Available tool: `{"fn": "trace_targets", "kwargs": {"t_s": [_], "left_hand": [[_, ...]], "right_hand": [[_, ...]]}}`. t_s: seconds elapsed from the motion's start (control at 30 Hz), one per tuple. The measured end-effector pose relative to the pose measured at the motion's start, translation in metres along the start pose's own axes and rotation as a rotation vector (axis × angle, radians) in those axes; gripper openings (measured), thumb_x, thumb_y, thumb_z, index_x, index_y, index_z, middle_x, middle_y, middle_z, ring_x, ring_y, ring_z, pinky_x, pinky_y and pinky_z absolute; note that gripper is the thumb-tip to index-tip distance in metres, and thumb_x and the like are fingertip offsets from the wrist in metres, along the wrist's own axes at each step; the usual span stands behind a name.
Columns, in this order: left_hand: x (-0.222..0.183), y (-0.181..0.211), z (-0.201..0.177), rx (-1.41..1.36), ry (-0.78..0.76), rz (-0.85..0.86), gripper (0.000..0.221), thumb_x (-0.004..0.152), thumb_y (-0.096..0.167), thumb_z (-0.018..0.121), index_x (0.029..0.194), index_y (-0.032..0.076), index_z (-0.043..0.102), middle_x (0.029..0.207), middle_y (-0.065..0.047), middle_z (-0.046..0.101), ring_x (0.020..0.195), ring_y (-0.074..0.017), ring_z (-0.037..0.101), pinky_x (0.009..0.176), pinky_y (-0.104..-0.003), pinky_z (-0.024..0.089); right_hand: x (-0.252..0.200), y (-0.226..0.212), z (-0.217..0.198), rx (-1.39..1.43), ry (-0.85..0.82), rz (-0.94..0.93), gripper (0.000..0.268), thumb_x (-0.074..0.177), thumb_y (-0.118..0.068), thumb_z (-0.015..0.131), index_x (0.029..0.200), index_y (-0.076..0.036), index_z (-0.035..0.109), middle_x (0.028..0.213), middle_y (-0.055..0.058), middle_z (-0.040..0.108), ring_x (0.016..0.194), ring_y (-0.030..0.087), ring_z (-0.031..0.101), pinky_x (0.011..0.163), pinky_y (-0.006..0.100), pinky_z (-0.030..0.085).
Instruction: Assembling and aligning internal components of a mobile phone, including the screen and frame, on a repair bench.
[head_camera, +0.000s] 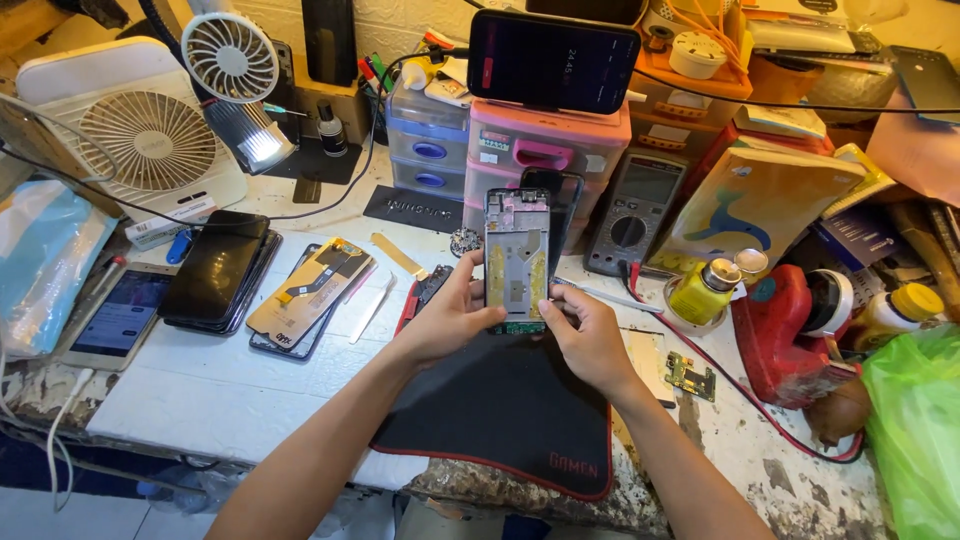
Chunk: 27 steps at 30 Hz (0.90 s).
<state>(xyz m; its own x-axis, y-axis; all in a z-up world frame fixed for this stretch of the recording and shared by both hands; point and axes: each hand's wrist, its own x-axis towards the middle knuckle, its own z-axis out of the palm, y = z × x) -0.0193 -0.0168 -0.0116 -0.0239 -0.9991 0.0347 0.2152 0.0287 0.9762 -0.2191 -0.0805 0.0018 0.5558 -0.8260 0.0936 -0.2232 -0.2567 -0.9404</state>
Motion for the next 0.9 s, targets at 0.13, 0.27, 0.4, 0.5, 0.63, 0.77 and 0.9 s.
{"fn": "trace_targets", "kwargs": {"t_s": [0.13, 0.27, 0.4, 0.5, 0.63, 0.77, 0.9], "left_hand": [[-0.003, 0.008, 0.004, 0.030, -0.079, 0.003, 0.088, 0.089, -0.018, 0.051, 0.160, 0.016, 0.012, 0.138, -0.035, 0.052, 0.118, -0.0480, 0.062, 0.087, -0.051, 0.059], [-0.005, 0.011, 0.006, 0.069, -0.101, 0.020, 0.092, 0.089, -0.018, 0.048, 0.162, 0.017, 0.005, 0.137, -0.037, 0.053, 0.114, -0.0503, 0.063, 0.085, -0.051, 0.060], [-0.012, 0.015, 0.020, 0.233, -0.074, 0.117, 0.088, 0.091, -0.013, 0.049, 0.161, 0.009, 0.000, 0.131, -0.037, 0.057, 0.109, -0.0468, 0.067, 0.083, -0.051, 0.061], [-0.017, 0.006, 0.027, 0.569, 0.023, 0.282, 0.077, 0.092, -0.008, 0.052, 0.158, 0.001, 0.013, 0.125, -0.045, 0.057, 0.104, -0.0581, 0.065, 0.075, -0.059, 0.060], [-0.025, 0.014, 0.045, 0.722, 0.057, 0.464, 0.066, 0.095, -0.004, 0.044, 0.158, 0.000, 0.024, 0.133, -0.040, 0.056, 0.114, -0.0576, 0.060, 0.084, -0.062, 0.056], [-0.035, 0.019, 0.047, 0.785, -0.003, 0.542, 0.074, 0.091, -0.017, 0.049, 0.157, 0.012, 0.032, 0.138, -0.038, 0.053, 0.113, -0.0600, 0.061, 0.088, -0.062, 0.058], [-0.035, 0.020, 0.033, 0.908, -0.117, 0.549, 0.092, 0.086, -0.015, 0.060, 0.160, 0.029, 0.028, 0.152, -0.035, 0.041, 0.117, -0.0607, 0.059, 0.091, -0.064, 0.058]], "right_hand": [[0.003, 0.002, -0.004, 0.003, 0.008, -0.021, 0.026, 0.102, -0.016, 0.059, 0.119, -0.001, 0.072, 0.098, 0.019, 0.079, 0.095, 0.023, 0.073, 0.088, 0.044, 0.058], [0.001, -0.003, -0.004, -0.005, 0.003, -0.016, 0.025, 0.102, -0.017, 0.059, 0.118, -0.002, 0.072, 0.100, 0.020, 0.079, 0.094, 0.025, 0.074, 0.088, 0.042, 0.057], [0.009, 0.015, -0.003, -0.133, 0.098, -0.057, 0.021, 0.099, -0.018, 0.064, 0.116, -0.013, 0.075, 0.086, 0.010, 0.080, 0.085, 0.020, 0.076, 0.077, 0.034, 0.059], [0.003, 0.022, -0.001, -0.026, 0.119, -0.103, 0.045, 0.091, -0.020, 0.072, 0.132, -0.004, 0.064, 0.099, 0.023, 0.074, 0.095, 0.033, 0.073, 0.085, 0.047, 0.058], [-0.006, -0.004, 0.015, -0.046, 0.125, -0.235, 0.088, 0.079, -0.024, 0.083, 0.152, -0.002, 0.039, 0.116, 0.029, 0.066, 0.113, 0.044, 0.066, 0.097, 0.057, 0.052], [-0.008, -0.001, 0.025, -0.075, 0.223, -0.269, 0.096, 0.076, -0.004, 0.081, 0.155, 0.002, 0.028, 0.126, 0.031, 0.063, 0.120, 0.047, 0.061, 0.103, 0.058, 0.048], [-0.007, 0.014, 0.031, -0.006, 0.326, -0.281, 0.097, 0.070, 0.003, 0.084, 0.152, 0.002, 0.034, 0.125, 0.027, 0.064, 0.119, 0.038, 0.063, 0.107, 0.047, 0.047]]}}
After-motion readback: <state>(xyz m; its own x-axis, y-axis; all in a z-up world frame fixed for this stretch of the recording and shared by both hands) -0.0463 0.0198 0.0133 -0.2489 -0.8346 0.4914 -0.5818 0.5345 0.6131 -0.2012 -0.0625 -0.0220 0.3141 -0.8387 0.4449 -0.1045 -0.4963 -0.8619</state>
